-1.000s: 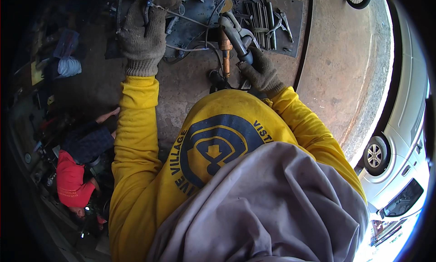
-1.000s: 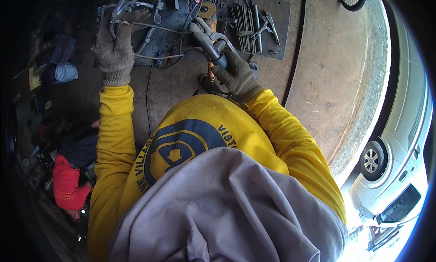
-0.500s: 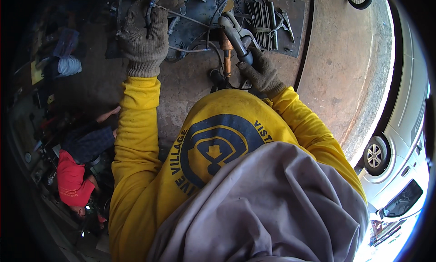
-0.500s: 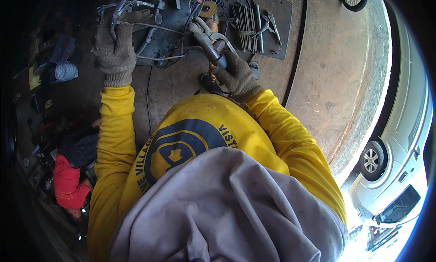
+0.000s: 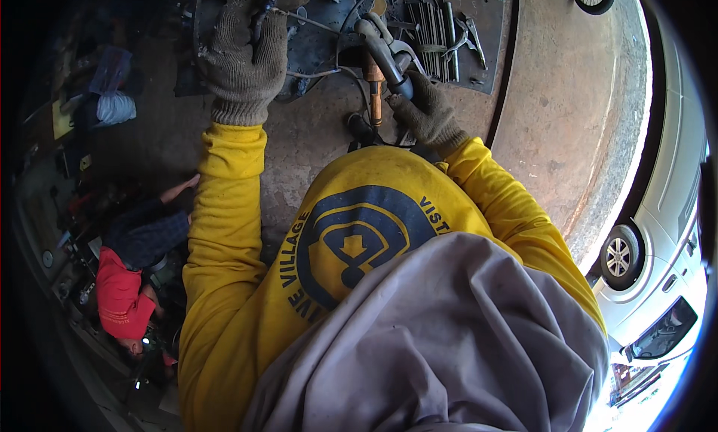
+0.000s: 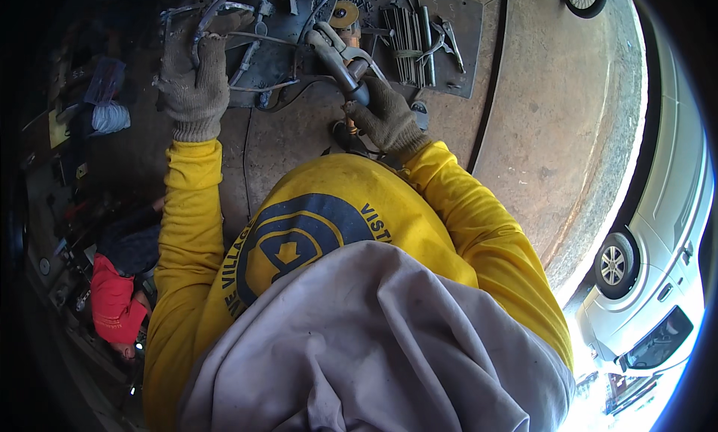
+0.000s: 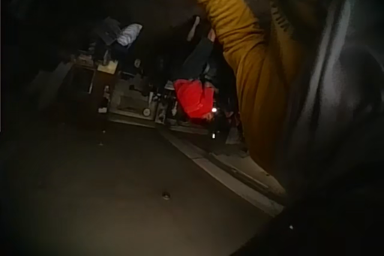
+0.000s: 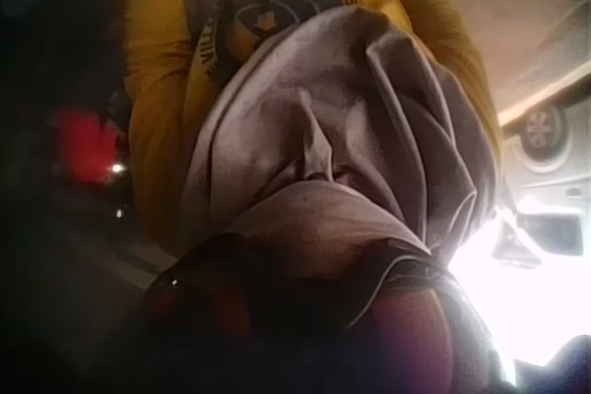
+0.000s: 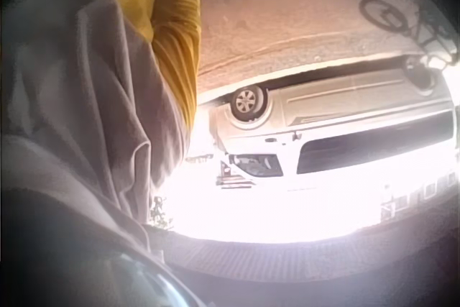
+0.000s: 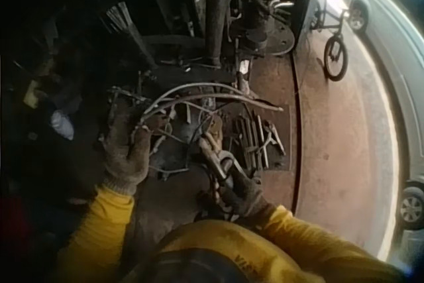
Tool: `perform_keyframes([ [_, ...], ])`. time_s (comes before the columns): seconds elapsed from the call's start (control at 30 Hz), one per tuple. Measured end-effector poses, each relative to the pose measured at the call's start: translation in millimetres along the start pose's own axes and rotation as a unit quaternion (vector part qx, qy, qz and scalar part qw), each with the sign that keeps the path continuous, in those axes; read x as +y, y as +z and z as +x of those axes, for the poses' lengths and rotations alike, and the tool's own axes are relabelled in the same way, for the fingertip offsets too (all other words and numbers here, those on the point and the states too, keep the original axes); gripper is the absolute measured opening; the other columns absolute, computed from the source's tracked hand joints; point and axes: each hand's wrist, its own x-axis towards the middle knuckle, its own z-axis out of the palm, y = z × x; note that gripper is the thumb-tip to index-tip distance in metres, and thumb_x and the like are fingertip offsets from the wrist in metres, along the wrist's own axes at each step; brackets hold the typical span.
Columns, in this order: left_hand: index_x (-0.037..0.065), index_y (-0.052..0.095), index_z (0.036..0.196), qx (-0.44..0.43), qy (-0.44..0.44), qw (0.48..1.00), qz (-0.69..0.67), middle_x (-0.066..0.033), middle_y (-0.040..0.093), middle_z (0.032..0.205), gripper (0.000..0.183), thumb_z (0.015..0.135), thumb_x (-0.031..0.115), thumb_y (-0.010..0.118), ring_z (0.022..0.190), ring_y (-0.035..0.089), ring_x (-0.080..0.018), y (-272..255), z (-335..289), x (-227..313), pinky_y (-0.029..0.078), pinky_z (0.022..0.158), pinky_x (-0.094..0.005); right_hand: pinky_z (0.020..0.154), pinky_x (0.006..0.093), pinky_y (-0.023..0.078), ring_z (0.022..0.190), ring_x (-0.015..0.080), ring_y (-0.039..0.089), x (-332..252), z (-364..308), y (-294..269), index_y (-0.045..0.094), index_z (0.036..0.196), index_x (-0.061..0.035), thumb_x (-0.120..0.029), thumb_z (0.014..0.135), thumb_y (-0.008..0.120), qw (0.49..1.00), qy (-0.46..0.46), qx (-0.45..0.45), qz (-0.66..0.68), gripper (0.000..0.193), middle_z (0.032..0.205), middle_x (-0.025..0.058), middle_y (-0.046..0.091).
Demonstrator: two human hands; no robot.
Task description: The person welds curved metal rods together on a metal workbench by holding them with gloved hands and applying a welding torch.
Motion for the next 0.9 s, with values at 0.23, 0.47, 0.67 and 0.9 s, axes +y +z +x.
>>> perform_keyframes([
  [0.23, 0.002, 0.067, 0.120, 0.008, 0.040, 0.995, 0.088, -0.0119, 0.073, 0.105, 0.032, 0.098, 0.025, 0.062, 0.096, 0.069, -0.0239, 1.7, -3.0, -2.3, 0.052, 0.088, -0.0354, 0.068, 0.0294, 0.056, 0.079, 0.0155, 0.064, -12.5, 7.0, -2.2, 0.041, 0.144, 0.0009, -0.031, 0.096, 0.066, 0.999, 0.032, -0.036, -0.006, 0.063, 0.101, 0.0115, 0.063],
  [0.47, 0.003, 0.067, 0.121, 0.008, 0.023, 0.993, 0.118, -0.0121, 0.073, 0.103, 0.030, 0.097, 0.022, 0.062, 0.094, 0.071, -0.0261, 1.6, -7.8, -7.0, 0.055, 0.082, -0.0357, 0.070, 0.0314, 0.055, 0.078, 0.0183, 0.066, -39.6, 11.5, -5.5, 0.046, 0.137, 0.0010, -0.030, 0.094, 0.066, 0.998, 0.020, -0.044, -0.046, 0.057, 0.098, 0.0142, 0.065],
  [0.67, 0.004, 0.064, 0.123, 0.013, 0.047, 0.995, 0.085, -0.0127, 0.072, 0.107, 0.030, 0.096, 0.019, 0.062, 0.095, 0.071, -0.0247, -1.4, -3.5, -15.8, 0.057, 0.081, -0.0338, 0.066, 0.0294, 0.054, 0.075, 0.0129, 0.062, -44.3, 10.5, -3.4, 0.048, 0.137, -0.0049, -0.029, 0.093, 0.066, 0.996, 0.066, -0.062, 0.006, 0.053, 0.096, 0.0089, 0.064],
  [0.9, 0.004, 0.065, 0.124, -0.021, 0.066, 0.990, 0.127, -0.0139, 0.072, 0.110, 0.030, 0.098, 0.017, 0.061, 0.097, 0.070, -0.0251, -4.7, 4.1, -12.0, 0.055, 0.085, -0.0358, 0.061, 0.0278, 0.054, 0.065, 0.0122, 0.060, -41.5, 11.4, 0.9, 0.048, 0.136, -0.0025, -0.029, 0.094, 0.065, 0.997, -0.039, -0.039, 0.061, 0.053, 0.094, 0.0087, 0.063],
])
